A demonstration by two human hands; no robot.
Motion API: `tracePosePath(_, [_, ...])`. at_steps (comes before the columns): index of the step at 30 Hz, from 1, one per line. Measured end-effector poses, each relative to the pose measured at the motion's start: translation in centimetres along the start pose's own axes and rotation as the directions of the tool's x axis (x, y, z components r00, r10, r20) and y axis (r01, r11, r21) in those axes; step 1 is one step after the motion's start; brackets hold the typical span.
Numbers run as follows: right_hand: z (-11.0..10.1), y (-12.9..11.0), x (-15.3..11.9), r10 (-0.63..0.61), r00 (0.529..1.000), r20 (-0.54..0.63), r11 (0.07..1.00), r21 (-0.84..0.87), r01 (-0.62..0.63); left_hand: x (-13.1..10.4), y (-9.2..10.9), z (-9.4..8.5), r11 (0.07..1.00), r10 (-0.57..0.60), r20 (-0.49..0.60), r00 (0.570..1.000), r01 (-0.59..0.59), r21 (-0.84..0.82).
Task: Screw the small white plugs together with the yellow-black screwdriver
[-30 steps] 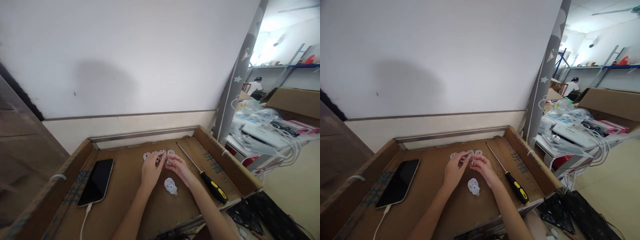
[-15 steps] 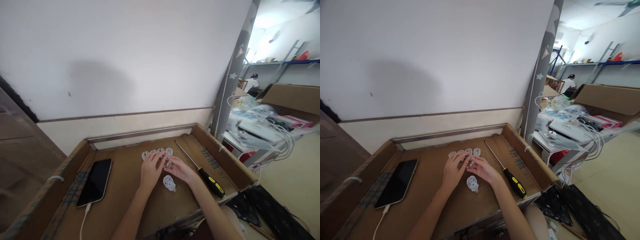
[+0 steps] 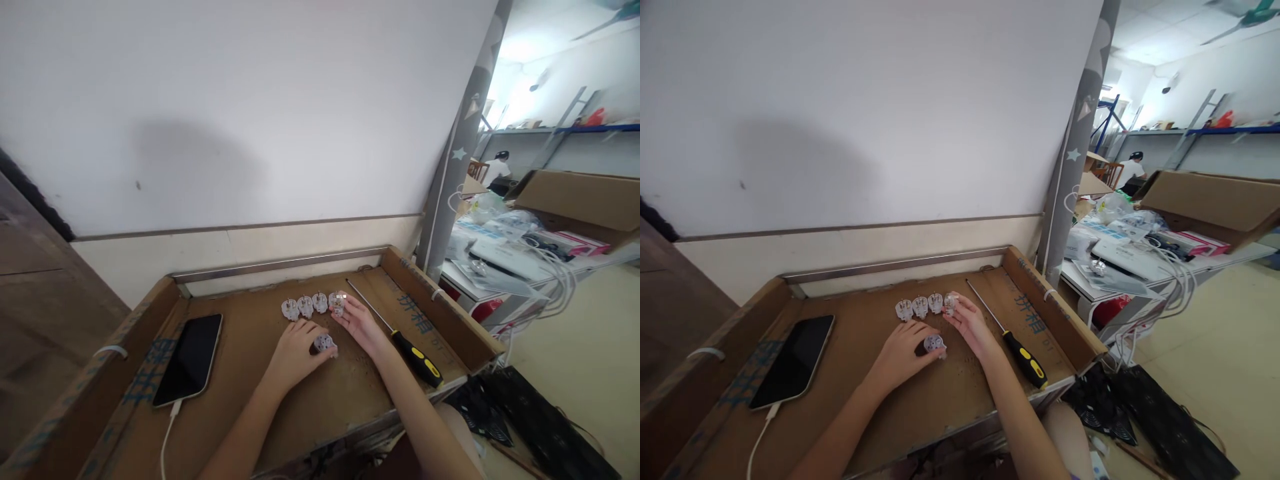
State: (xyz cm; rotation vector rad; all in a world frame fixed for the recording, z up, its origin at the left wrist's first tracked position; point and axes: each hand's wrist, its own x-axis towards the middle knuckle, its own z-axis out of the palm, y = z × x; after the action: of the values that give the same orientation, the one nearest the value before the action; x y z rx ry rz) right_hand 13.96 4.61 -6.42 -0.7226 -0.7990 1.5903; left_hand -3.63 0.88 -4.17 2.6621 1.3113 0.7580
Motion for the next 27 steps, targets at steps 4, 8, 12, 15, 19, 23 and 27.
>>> tracePosePath(4, [0.0,0.3,0.1,-0.015,1.0,0.005,0.996,-0.089,0.016,-0.3,-1.2,-0.4,0.993,-0.1,-0.123,0.987,0.107,0.05])
tracePosePath(8, [0.0,0.4,0.2,-0.041,0.999,0.02,0.982,-0.185,0.044,-0.6,-1.0,-0.2,0.992,-0.113,-0.073,0.991,0.117,0.054])
tracePosePath(12, [0.2,0.7,0.1,-0.083,0.996,0.027,0.957,-0.276,0.088,-0.5,-0.9,0.2,0.993,-0.113,-0.041,0.993,0.115,0.029])
tracePosePath(15, [0.2,1.0,0.2,-0.111,0.993,0.036,0.928,-0.353,0.117,-0.5,-1.1,0.3,0.989,-0.144,-0.055,0.988,0.144,0.008])
tracePosePath(19, [0.0,1.3,0.3,-0.122,0.99,0.075,0.885,-0.444,0.142,-0.4,-1.3,0.2,0.979,-0.203,-0.044,0.978,0.202,-0.032])
tracePosePath(23, [0.0,1.3,0.1,-0.097,0.987,0.13,0.856,-0.495,0.149,-0.2,-1.2,0.1,0.971,-0.236,-0.068,0.969,0.233,-0.052])
tracePosePath(27, [0.2,1.6,-0.1,-0.086,0.981,0.175,0.84,-0.517,0.166,-0.2,-1.1,0.0,0.962,-0.272,-0.134,0.953,0.268,-0.049])
